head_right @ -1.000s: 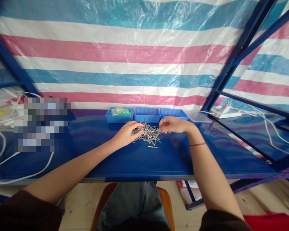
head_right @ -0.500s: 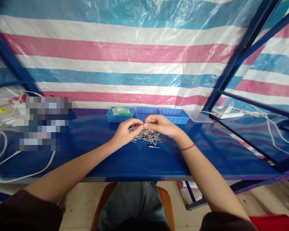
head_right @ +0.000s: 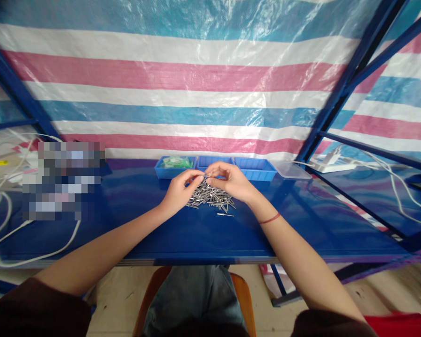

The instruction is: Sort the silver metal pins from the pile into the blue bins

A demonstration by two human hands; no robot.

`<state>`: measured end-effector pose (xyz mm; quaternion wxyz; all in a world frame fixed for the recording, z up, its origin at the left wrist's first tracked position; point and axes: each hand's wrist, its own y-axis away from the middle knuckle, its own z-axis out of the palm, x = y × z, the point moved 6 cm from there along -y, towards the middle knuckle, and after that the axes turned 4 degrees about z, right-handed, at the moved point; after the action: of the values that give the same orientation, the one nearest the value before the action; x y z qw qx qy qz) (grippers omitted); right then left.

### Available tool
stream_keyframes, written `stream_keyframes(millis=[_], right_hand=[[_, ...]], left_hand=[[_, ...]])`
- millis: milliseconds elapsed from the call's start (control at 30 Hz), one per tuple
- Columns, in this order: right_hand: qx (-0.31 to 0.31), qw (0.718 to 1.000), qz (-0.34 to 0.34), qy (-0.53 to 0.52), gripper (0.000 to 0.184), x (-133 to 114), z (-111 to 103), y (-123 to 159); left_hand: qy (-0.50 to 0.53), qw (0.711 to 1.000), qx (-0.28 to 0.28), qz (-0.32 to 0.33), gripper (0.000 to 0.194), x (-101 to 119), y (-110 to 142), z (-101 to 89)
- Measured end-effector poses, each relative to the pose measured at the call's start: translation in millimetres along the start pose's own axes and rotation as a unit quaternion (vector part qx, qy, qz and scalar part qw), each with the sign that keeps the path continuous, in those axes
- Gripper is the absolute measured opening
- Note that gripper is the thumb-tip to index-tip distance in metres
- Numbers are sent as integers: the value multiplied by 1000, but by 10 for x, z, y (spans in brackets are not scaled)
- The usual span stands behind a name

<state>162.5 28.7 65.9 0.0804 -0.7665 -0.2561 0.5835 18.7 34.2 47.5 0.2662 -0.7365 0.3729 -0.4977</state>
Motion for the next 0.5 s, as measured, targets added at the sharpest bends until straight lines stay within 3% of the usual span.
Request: stream_keyframes(millis=[167, 267, 400, 500], right_hand=[[26, 996, -5, 86, 23, -17, 0, -6], [112, 983, -30, 144, 23, 21, -150, -62], [251, 916, -74, 305, 19, 127, -441, -140], [244, 866, -57, 434, 20, 266, -516, -220]], left_hand=[[-4, 998, -41, -39, 22, -83, 13, 78], [-14, 997, -38, -58, 26, -168, 24, 102], [-56, 995, -71, -32, 28, -212, 42, 149], [-106, 984, -141, 17, 22, -167, 76, 219]])
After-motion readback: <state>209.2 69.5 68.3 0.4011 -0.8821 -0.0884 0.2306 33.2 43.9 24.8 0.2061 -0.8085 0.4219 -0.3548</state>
